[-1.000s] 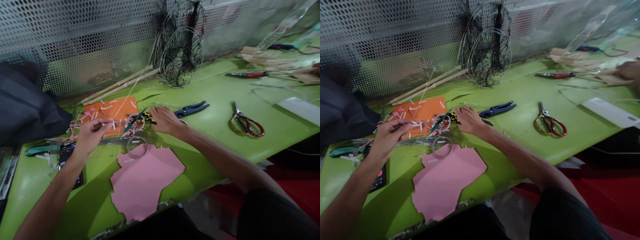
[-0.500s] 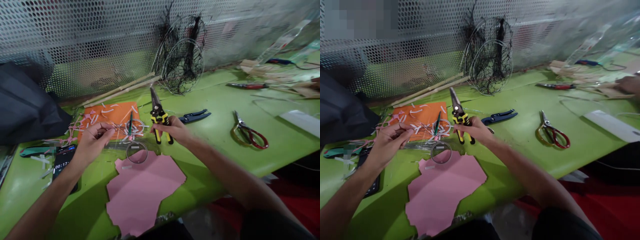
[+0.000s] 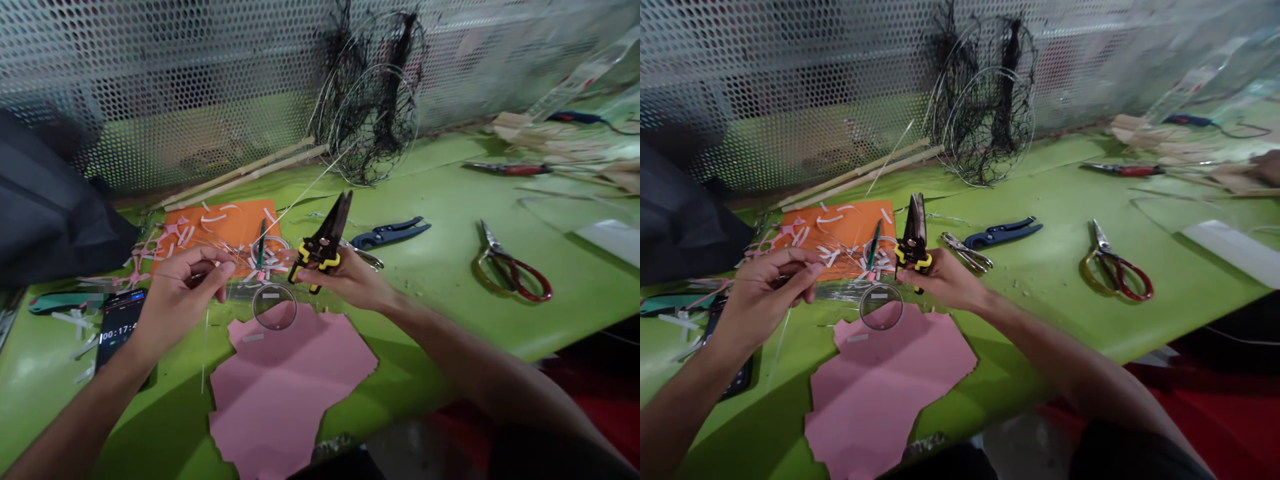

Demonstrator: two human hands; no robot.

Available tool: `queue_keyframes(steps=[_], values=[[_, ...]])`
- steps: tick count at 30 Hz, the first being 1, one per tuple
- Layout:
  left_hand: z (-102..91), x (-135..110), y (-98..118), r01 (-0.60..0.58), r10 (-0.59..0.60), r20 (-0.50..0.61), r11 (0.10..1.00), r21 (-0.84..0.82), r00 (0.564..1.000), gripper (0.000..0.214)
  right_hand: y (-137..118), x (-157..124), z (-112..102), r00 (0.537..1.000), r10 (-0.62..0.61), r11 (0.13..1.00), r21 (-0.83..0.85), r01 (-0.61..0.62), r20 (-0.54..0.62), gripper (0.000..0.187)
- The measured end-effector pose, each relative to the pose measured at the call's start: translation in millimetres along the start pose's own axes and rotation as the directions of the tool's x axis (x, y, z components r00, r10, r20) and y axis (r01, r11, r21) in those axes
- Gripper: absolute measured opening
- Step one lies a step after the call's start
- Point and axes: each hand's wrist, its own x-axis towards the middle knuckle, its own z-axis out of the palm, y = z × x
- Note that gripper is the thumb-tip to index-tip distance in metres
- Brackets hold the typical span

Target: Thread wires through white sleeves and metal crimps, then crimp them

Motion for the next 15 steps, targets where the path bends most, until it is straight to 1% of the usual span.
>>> queue_keyframes(steps=[2, 3, 6, 7, 9, 12, 15], values=[[0.2, -1.5, -0.6, -0.012, 0.012, 0.003, 1.0, 0.008, 1.0, 0.01, 0.3, 1.5, 1.8, 1.0, 0.001, 1.0, 0.002, -0.001, 0.026, 0.037], [0.3, -1.9, -1.0, -0.017, 0.017, 0.005, 1.0, 0.014, 1.0, 0.01, 0.4, 2.5, 3.0, 1.0, -0.001, 1.0, -0.019, 0.001, 0.017, 0.036], [1.0, -1.8, -2.5, -0.017, 0.017, 0.017, 0.999, 0.035, 1.0, 0.01, 0.6, 5.6, 8.1, 0.995, -0.038, 0.987, -0.16, 0.024, -0.089, 0.028], [1.2, -1.5, -2.8, -0.015, 0.014, 0.021, 0.999, 0.043, 1.0, 0.01, 0.5, 6.3, 10.2, 0.993, -0.046, 0.98, -0.197, 0.024, -0.108, 0.025], [1.4, -1.0, -3.2, -0.006, 0.004, 0.023, 0.998, 0.057, 1.0, 0.011, 0.1, 6.6, 14.1, 0.995, -0.047, 0.973, -0.229, 0.025, -0.093, 0.027], [1.1, -1.4, -3.0, 0.007, -0.008, 0.014, 0.998, 0.063, 1.0, 0.012, -1.1, 4.7, 17.7, 0.999, -0.013, 0.973, -0.229, 0.004, -0.041, 0.033], [1.5, -2.9, -1.9, 0.003, -0.004, 0.019, 0.998, 0.055, 1.0, 0.012, -4.6, 1.7, 17.6, 0.999, 0.008, 0.972, -0.235, -0.016, -0.033, 0.03]])
